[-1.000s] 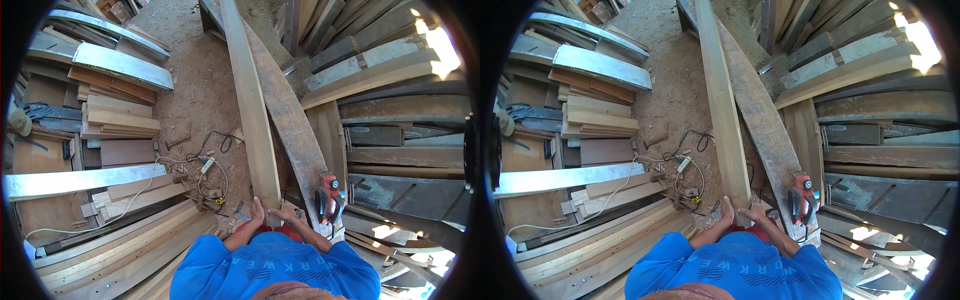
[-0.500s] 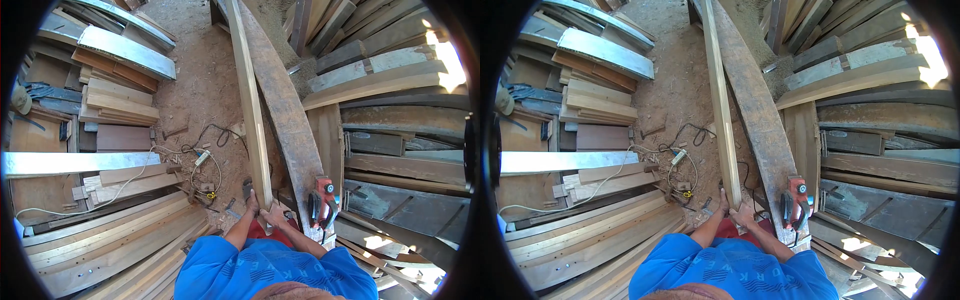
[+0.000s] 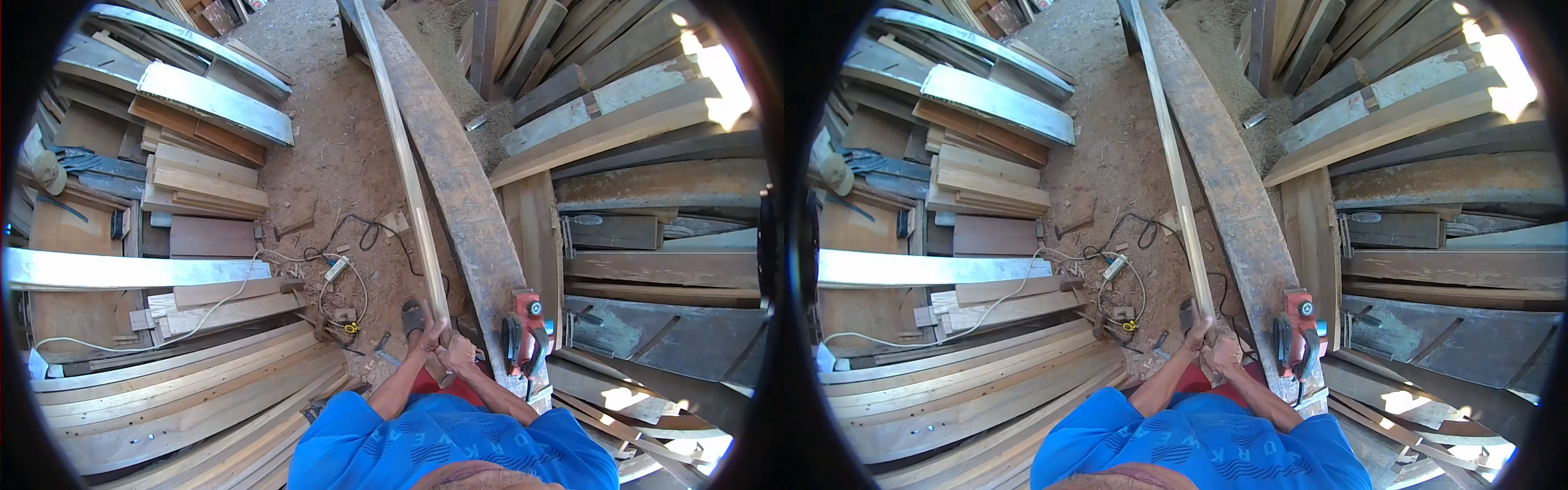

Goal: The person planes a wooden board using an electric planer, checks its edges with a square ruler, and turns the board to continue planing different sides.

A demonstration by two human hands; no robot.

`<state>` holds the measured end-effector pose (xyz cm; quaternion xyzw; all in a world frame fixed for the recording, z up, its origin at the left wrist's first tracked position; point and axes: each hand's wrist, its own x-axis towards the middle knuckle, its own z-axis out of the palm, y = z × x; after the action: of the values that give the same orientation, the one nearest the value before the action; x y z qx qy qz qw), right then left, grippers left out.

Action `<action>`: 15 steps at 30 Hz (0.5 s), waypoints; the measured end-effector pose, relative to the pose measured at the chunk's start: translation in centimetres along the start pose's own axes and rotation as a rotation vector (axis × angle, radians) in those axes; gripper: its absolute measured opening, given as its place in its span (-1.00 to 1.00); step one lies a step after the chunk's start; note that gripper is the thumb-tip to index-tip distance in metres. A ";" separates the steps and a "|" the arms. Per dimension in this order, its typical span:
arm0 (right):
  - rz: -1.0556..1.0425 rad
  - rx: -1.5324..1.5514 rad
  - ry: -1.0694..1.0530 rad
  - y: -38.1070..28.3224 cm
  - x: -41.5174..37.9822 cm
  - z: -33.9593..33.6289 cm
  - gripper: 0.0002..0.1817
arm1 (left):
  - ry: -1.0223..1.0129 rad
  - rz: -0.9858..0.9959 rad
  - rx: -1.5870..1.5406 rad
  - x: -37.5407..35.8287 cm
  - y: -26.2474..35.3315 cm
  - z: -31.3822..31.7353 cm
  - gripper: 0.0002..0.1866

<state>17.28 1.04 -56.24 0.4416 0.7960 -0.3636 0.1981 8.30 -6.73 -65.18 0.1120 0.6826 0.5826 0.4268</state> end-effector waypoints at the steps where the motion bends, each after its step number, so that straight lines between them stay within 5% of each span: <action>1: -0.024 0.010 -0.003 -0.2 -0.6 -0.4 -0.34 | -0.056 0.026 -0.089 0.5 -1.5 0.2 0.02; 5: -0.234 0.027 0.121 -0.2 -5.8 -2.6 -0.09 | -0.205 -0.122 -0.483 -1.5 -7.0 0.5 -0.05; 7: -0.409 -0.048 0.268 -0.1 -7.6 -4.0 0.01 | -0.250 -0.186 -0.724 -2.2 -5.0 1.1 -0.09; 9: -0.584 -0.187 0.406 -0.4 -10.3 -5.7 0.09 | -0.256 -0.214 -0.976 -6.2 4.2 2.7 -0.11; 10: -0.614 -0.148 0.475 -1.2 -11.7 -8.3 -0.15 | -0.245 -0.137 -0.989 -7.8 8.8 3.4 -0.10; 13: -0.527 0.576 0.074 0.3 -13.0 -14.8 -0.44 | -0.205 -0.003 -0.987 -10.3 16.9 5.2 -0.03; 15: -0.545 0.853 0.250 -0.1 -15.6 -20.1 -0.68 | -0.323 -0.012 -0.995 -11.6 19.1 5.8 0.04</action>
<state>25.60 7.41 -33.04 0.2999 0.6807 -0.6385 -0.1976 12.92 -4.56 -42.71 -0.0197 0.2492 0.8094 0.5314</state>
